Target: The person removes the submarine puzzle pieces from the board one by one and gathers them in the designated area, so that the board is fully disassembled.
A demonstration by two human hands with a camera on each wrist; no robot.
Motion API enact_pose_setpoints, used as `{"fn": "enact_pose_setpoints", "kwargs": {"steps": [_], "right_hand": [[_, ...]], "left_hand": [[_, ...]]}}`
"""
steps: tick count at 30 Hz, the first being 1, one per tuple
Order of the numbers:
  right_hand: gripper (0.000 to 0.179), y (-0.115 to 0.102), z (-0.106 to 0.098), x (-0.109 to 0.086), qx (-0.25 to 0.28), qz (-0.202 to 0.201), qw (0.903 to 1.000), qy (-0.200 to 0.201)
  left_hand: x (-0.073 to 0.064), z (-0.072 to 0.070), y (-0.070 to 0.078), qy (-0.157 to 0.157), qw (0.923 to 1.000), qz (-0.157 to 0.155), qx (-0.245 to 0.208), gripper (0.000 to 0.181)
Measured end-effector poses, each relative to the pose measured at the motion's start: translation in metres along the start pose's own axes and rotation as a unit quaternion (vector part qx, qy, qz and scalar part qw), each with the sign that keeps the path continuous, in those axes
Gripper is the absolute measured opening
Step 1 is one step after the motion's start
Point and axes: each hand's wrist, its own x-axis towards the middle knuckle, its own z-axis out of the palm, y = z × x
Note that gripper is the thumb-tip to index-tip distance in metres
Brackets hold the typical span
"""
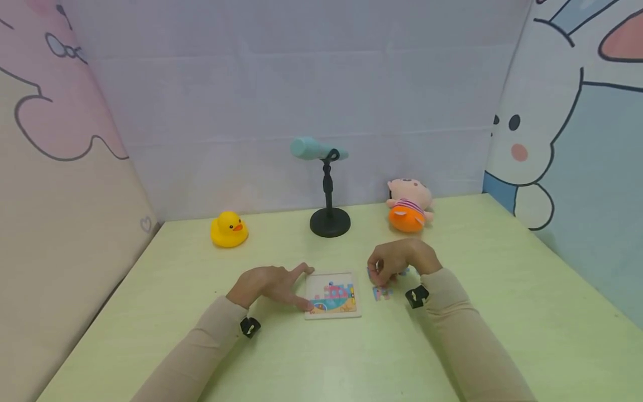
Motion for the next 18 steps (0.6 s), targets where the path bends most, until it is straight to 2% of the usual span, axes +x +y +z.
{"fn": "enact_pose_setpoints", "kwargs": {"steps": [7,13,18], "right_hand": [[0.007,-0.004,0.003,0.004,-0.001,-0.005,1.0000,0.006],[0.006,-0.009,0.003,0.010,0.017,-0.044,0.9989,0.004],[0.008,-0.017,0.006,0.014,0.006,-0.038,0.9990,0.023]], "left_hand": [[0.001,0.002,-0.001,0.001,1.0000,-0.002,-0.003,0.089],[0.001,0.001,-0.002,0.000,1.0000,-0.003,-0.001,0.091],[0.002,0.000,0.000,-0.001,1.0000,-0.003,0.001,0.090]]}}
